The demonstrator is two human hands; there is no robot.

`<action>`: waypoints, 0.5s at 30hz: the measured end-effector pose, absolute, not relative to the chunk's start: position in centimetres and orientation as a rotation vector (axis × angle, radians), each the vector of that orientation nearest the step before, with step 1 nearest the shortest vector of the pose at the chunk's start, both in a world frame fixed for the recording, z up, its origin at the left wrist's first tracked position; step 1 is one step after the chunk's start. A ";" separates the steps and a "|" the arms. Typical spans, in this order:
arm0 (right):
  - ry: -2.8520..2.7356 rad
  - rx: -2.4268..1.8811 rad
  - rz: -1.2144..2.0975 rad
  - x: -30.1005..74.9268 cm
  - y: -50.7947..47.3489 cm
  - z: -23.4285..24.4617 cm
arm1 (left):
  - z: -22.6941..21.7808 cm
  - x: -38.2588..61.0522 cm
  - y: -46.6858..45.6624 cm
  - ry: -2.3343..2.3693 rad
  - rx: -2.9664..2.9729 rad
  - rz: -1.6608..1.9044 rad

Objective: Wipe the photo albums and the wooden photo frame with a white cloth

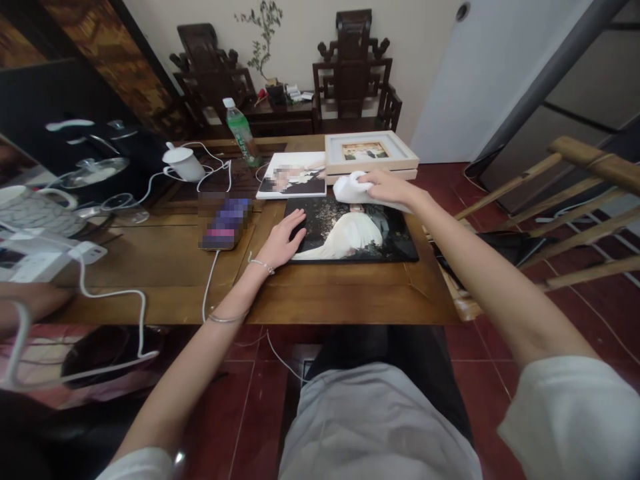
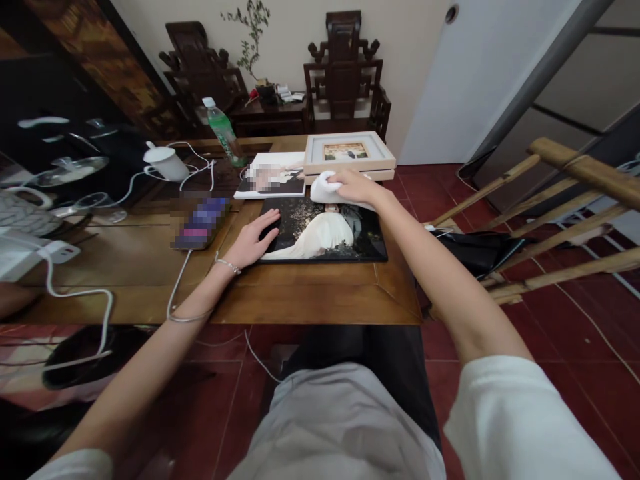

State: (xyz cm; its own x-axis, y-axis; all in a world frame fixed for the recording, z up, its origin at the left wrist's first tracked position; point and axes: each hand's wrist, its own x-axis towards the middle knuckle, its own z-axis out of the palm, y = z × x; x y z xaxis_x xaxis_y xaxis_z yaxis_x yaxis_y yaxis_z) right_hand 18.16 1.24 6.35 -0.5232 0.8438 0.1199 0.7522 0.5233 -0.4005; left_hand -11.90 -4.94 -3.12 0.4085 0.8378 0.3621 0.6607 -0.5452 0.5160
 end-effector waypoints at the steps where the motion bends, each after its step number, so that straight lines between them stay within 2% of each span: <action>1: -2.484 -1.315 0.409 18.0 0.7 6.2 | -3.1 -11.9 -4.9 1.304 2.374 0.864; 11: -2.558 -1.275 0.236 15.9 -14.8 3.5 | -3.4 -11.7 -4.9 1.309 2.378 0.877; 15: -2.589 -1.171 0.289 15.3 -18.6 3.2 | -3.4 -11.7 -4.8 1.308 2.372 0.866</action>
